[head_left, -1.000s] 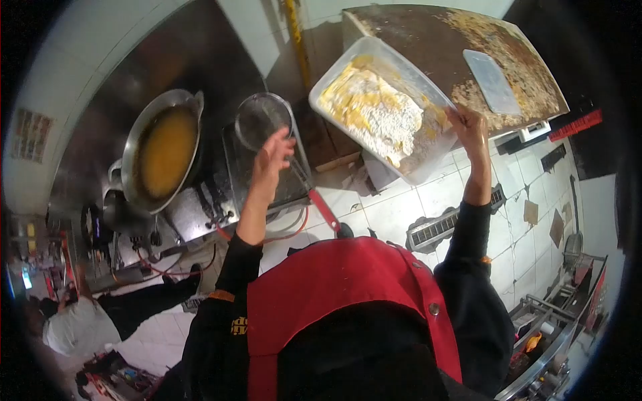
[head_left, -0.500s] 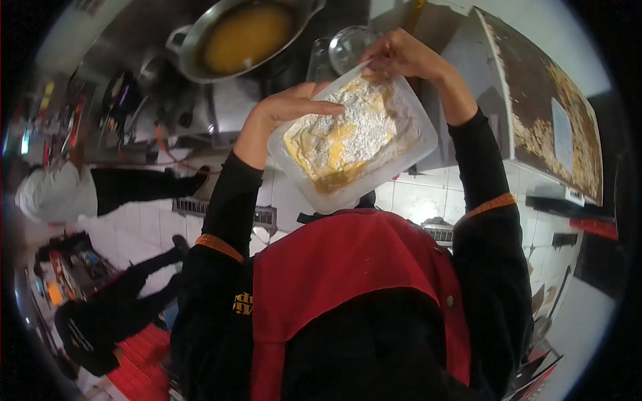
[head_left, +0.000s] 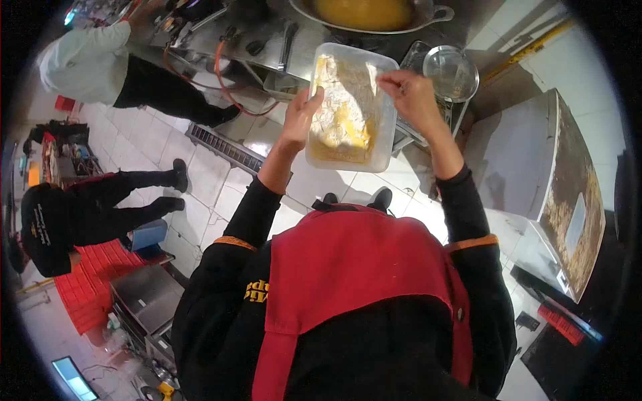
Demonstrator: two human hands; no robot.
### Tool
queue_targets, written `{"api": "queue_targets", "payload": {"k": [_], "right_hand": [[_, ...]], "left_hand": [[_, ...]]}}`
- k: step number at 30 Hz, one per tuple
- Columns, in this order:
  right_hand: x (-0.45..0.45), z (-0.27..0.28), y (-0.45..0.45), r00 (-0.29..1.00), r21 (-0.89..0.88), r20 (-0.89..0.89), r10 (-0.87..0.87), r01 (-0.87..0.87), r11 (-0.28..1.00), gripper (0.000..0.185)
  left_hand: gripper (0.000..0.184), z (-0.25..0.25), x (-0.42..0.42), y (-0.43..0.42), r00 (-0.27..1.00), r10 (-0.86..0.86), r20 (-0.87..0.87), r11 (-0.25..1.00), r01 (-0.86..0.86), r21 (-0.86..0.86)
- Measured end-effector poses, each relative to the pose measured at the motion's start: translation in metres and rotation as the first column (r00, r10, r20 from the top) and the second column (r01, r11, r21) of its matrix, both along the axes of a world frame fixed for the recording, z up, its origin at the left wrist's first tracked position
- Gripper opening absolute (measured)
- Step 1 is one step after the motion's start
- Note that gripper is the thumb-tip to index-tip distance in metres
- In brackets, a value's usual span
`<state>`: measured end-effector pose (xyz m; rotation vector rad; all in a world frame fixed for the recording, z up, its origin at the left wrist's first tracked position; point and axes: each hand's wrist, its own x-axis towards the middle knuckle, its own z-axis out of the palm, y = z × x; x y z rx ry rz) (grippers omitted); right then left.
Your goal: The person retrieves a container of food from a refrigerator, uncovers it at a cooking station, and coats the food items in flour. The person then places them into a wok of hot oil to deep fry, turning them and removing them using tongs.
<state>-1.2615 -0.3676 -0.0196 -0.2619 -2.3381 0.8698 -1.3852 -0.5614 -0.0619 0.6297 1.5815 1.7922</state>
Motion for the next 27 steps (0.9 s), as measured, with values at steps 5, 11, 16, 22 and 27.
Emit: {"api": "queue_targets", "payload": {"k": [5,11,16,22,27], "right_hand": [[-0.014,-0.029,-0.037,0.999,0.032,0.03,0.032,-0.033,0.999,0.012],[-0.039,-0.007,-0.064,0.997,0.067,-0.039,0.063,-0.061,0.996,0.017],[-0.048,0.008,-0.078,0.996,0.17,0.046,0.077,-0.084,0.982,0.038],[-0.057,0.005,-0.075,0.995,0.272,0.069,0.066,-0.082,0.959,0.043],[-0.06,0.008,-0.071,0.981,0.243,0.175,0.081,-0.123,0.962,0.03]], "left_hand": [[0.044,0.002,-0.006,-0.022,0.981,0.11,0.158,0.984,-0.13,0.122],[0.043,0.008,0.006,-0.026,0.97,0.24,0.028,0.956,-0.241,0.17],[0.046,0.009,0.01,-0.021,0.974,0.22,0.055,0.944,-0.227,0.241],[0.049,-0.001,0.008,-0.011,0.946,0.315,-0.071,0.926,-0.291,0.239],[0.048,0.0,0.01,-0.008,0.964,0.265,0.01,0.931,-0.259,0.259]]}}
